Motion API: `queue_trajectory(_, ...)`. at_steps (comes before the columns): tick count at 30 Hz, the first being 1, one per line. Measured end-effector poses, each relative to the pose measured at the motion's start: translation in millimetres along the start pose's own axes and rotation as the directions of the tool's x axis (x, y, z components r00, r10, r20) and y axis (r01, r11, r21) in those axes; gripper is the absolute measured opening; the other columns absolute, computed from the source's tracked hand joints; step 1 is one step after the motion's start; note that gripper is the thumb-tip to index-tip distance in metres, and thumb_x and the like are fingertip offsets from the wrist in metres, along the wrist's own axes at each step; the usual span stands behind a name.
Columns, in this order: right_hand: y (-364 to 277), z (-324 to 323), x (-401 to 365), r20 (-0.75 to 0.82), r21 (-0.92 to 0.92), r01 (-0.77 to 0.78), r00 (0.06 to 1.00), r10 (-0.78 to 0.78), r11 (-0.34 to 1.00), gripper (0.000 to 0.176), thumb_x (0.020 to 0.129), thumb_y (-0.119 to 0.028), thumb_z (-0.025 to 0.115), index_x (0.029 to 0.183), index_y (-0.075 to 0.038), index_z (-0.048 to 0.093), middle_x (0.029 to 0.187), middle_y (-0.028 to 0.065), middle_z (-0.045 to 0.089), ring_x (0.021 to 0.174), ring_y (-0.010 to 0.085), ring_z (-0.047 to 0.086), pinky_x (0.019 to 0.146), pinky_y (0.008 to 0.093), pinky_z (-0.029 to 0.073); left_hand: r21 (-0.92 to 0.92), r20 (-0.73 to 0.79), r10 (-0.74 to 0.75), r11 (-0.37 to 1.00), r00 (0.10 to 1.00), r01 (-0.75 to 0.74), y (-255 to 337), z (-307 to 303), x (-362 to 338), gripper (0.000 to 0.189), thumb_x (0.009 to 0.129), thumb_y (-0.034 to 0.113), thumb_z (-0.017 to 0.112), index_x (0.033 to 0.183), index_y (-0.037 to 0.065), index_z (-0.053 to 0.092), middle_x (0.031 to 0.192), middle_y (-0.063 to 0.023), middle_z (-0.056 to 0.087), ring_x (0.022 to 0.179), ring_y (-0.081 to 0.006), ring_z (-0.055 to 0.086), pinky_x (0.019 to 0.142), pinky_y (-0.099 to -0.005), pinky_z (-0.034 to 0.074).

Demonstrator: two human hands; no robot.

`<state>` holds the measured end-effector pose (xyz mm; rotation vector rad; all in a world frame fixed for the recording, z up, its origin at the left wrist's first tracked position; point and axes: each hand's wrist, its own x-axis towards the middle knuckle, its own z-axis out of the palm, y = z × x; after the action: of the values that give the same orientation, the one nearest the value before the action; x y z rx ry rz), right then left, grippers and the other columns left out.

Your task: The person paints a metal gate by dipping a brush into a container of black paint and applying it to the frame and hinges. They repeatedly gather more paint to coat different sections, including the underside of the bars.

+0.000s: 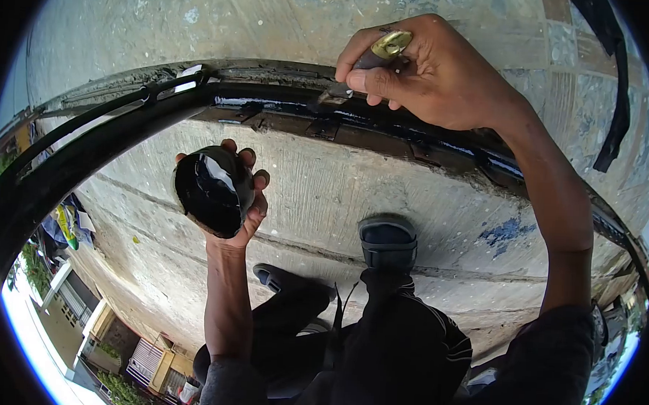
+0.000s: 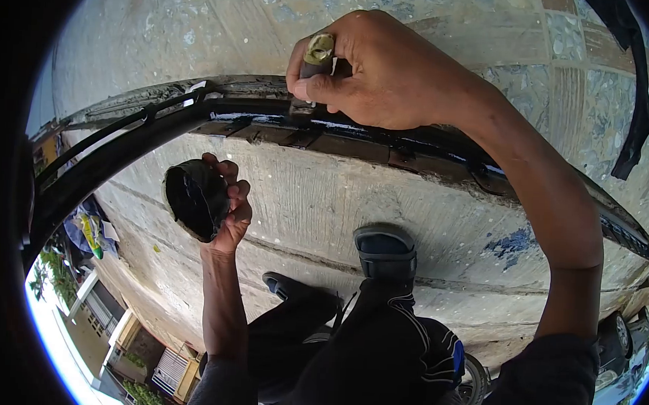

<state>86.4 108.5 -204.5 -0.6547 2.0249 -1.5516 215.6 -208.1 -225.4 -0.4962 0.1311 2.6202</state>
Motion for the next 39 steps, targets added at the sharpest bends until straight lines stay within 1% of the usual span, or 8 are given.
queue_trajectory(4, -10, 14, -4, 0.11, -0.086, 0.0, 0.994, 0.009, 0.996, 0.016, 0.099, -0.016, 0.062, 0.1, -0.002, 0.07, 0.08, 0.0038, 0.067, 0.071, 0.0099, 0.065, 0.058, 0.0238, 0.053, -0.003, 0.025, -0.004, 1.0, 1.0, 0.004, -1, -6, 11, 0.073, 0.097, 0.063, 0.045, 0.143, 0.006, 0.044, 0.135, -0.0235, 0.053, 0.116, -0.0471, 0.055, 0.075, -0.0536, 0.063)
queue_trajectory(11, -21, 13, -8, -0.054, 0.042, -0.08, 0.995, 0.083, 0.996, 0.015, 0.099, -0.013, 0.06, 0.103, -0.002, 0.071, 0.078, 0.0052, 0.067, 0.067, 0.0106, 0.066, 0.06, 0.0248, 0.056, 0.066, -0.115, 0.12, 0.991, 0.986, -0.113, -14, 6, -1, 0.074, 0.095, 0.063, 0.05, 0.138, 0.003, 0.048, 0.127, -0.0239, 0.058, 0.111, -0.0486, 0.06, 0.073, -0.0539, 0.065)
queue_trajectory(12, -18, 14, -10, -0.154, 0.056, -0.091, 0.983, 0.099, 0.994, 0.02, 0.097, -0.023, 0.064, 0.098, -0.004, 0.071, 0.078, 0.0034, 0.066, 0.067, 0.0132, 0.068, 0.059, 0.0271, 0.056, 0.072, -0.123, 0.136, 0.989, 0.983, -0.128, -16, 5, -2, 0.072, 0.095, 0.063, 0.05, 0.136, 0.004, 0.05, 0.125, -0.0233, 0.059, 0.111, -0.0479, 0.061, 0.072, -0.0523, 0.065)
queue_trajectory(17, -33, 28, -22, -0.051, -0.025, 0.031, 0.998, -0.032, 0.999, 0.017, 0.097, -0.019, 0.064, 0.098, -0.004, 0.071, 0.08, 0.0047, 0.068, 0.069, 0.0136, 0.068, 0.062, 0.0269, 0.057, 0.177, -0.232, 0.233, 0.965, 0.944, -0.195, -23, 4, -12, 0.065, 0.095, 0.061, 0.051, 0.131, 0.007, 0.055, 0.116, -0.0194, 0.065, 0.105, -0.042, 0.066, 0.067, -0.0461, 0.067)
queue_trajectory(23, -50, 34, -26, -0.042, -0.144, -0.025, 0.999, 0.02, 0.989, 0.017, 0.099, -0.019, 0.063, 0.103, -0.005, 0.072, 0.079, 0.0025, 0.067, 0.071, 0.0097, 0.067, 0.062, 0.0243, 0.056, 0.144, -0.07, 0.234, 0.964, 0.97, -0.222, -19, -5, -14, 0.055, 0.097, 0.046, 0.058, 0.132, 0.004, 0.056, 0.12, -0.0217, 0.065, 0.113, -0.0446, 0.062, 0.078, -0.0484, 0.065)
queue_trajectory(29, -76, 19, -19, -0.424, 0.046, -0.256, 0.87, 0.251, 0.966, 0.024, 0.091, -0.005, 0.061, 0.112, 0.006, 0.067, 0.082, 0.0123, 0.07, 0.07, 0.0146, 0.069, 0.058, 0.0268, 0.056, 0.093, -0.034, 0.386, 0.92, 0.922, -0.382, -19, -10, -35, 0.054, 0.095, 0.046, 0.06, 0.131, 0.006, 0.057, 0.12, -0.0197, 0.065, 0.109, -0.0434, 0.065, 0.076, -0.0496, 0.065)
queue_trajectory(33, -96, 34, 2, -0.493, 0.199, -0.263, 0.806, 0.328, 0.944, 0.023, 0.088, -0.001, 0.061, 0.108, 0.008, 0.065, 0.083, 0.018, 0.07, 0.07, 0.0219, 0.071, 0.061, 0.0306, 0.06, 0.151, -0.049, 0.483, 0.869, 0.874, -0.472, -14, -15, -49, 0.055, 0.096, 0.049, 0.057, 0.131, 0.007, 0.056, 0.119, -0.019, 0.066, 0.102, -0.0404, 0.069, 0.074, -0.0475, 0.066)
queue_trajectory(39, -145, 44, -1, -0.597, -0.1, -0.408, 0.754, 0.273, 0.907, 0.02, 0.087, -0.003, 0.064, 0.1, 0.012, 0.065, 0.082, 0.0201, 0.07, 0.071, 0.026, 0.072, 0.063, 0.0326, 0.062, 0.165, -0.065, 0.462, 0.879, 0.885, -0.447, -8, -10, -56, 0.052, 0.097, 0.051, 0.053, 0.126, 0.008, 0.057, 0.113, -0.0161, 0.067, 0.092, -0.0287, 0.073, 0.068, -0.0432, 0.067)
